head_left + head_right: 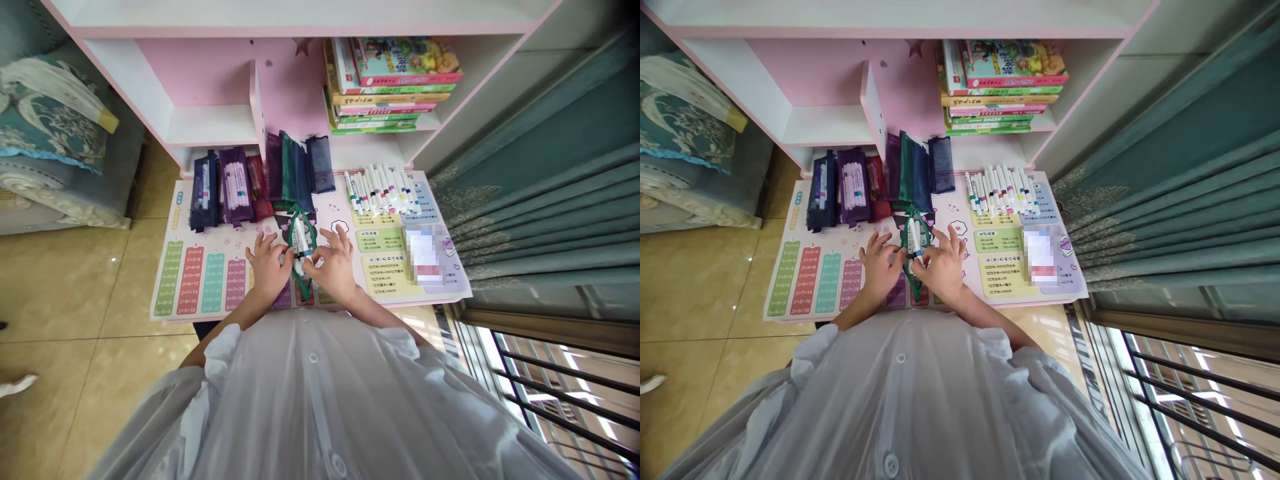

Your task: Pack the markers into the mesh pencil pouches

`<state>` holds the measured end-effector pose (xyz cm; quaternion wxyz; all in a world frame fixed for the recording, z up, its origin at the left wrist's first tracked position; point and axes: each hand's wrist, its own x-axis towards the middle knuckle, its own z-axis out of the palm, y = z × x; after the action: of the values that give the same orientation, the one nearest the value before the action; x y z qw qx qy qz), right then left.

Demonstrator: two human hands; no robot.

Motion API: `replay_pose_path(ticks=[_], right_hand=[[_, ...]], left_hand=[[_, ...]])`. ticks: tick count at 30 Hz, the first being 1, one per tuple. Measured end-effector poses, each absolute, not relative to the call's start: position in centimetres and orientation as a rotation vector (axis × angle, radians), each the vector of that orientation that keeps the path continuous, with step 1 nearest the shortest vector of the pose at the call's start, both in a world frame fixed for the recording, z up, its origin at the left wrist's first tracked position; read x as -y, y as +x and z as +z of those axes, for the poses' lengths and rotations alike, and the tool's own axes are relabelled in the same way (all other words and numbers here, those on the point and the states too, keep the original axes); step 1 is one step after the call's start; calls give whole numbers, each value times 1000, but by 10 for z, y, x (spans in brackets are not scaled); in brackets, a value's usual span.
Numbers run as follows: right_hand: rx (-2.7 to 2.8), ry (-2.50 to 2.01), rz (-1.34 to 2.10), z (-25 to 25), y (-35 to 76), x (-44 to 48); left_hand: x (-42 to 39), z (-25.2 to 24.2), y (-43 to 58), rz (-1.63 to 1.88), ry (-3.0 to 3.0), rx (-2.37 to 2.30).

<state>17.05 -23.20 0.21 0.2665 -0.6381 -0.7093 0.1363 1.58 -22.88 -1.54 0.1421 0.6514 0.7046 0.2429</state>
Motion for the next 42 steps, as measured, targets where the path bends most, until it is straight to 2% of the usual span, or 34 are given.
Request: replay_pose_path(ticks=[29,35,42], right_hand=[[2085,-1775,273,-6,162,232],[1919,-1867,91,-17,193,184],[1752,-2258,-16,-39,239,110]], left_hand=[[228,-11,17,698,1844,-2036],[228,-13,16,721,1849,-2029],[228,-15,15,726,1839,-2019]])
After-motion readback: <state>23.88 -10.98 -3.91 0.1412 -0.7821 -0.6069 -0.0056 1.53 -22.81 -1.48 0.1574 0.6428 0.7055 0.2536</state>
